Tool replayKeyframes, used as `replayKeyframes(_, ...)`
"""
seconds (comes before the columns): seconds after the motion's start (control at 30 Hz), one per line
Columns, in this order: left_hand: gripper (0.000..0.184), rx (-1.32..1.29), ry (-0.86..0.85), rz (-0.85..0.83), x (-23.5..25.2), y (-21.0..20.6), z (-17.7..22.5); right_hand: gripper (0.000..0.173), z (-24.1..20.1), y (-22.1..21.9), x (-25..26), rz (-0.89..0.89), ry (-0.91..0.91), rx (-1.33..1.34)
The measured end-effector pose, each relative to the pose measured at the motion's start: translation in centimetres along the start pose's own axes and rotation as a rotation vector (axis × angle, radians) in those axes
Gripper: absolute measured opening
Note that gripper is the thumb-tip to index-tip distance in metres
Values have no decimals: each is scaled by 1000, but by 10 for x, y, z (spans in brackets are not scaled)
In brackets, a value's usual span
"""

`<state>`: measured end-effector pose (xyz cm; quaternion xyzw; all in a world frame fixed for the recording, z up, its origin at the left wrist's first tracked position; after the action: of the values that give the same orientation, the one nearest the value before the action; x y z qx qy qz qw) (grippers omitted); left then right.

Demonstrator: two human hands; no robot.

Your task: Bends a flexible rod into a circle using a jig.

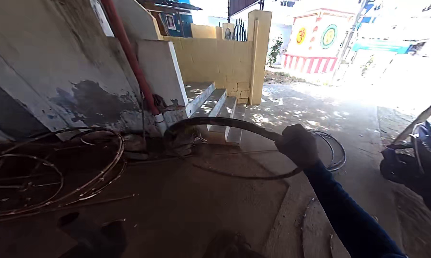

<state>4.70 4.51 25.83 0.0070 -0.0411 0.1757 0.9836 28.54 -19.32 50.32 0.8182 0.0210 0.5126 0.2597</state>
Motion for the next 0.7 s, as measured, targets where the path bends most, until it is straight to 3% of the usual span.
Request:
replayKeyframes(0.07,83,-200,-256,-51,39,-25,65,36,-65,4,-42,-3,93,213)
replayKeyframes(0.1,83,-288,-304,-33,56,-29,85,36,-89,1,-63,-61,109,357)
replayKeyframes(0.13,75,-406,-298,53,69,-26,97,35,-100,0,-82,-92,111,449)
replayKeyframes(0.2,39,-618,-188,380,80,-5,103,34,-73,8,-122,20,-3,462)
replayKeyframes(0.27,47,-633,-65,597,78,13,97,41,9,1,-177,208,-402,387)
replayKeyframes(0.33,54,-635,-70,528,73,12,92,66,101,-49,-254,159,-1007,446)
replayKeyframes(0.4,59,-681,-118,395,65,1,92,86,144,-117,-317,44,-1407,762)
replayKeyframes(0.47,62,-726,-191,280,58,-4,100,88,139,-158,-315,-14,-1493,1096)
replayKeyframes(0.57,70,-693,-272,272,50,4,103,53,127,-159,-273,181,-1517,1204)
replayKeyframes(0.7,64,-560,-265,588,29,36,80,49,122,-147,-210,251,-1331,1425)
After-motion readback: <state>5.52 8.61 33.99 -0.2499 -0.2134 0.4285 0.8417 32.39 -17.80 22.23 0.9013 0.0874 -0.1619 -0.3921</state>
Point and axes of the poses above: each hand's wrist, its own x-axis towards the middle knuckle, its own y-axis out of the back of the hand, z = x × y, the point moved 10 cm from there along x, towards the middle knuckle, and after that the axes turned 6 degrees about y, right-handed, at the moved point
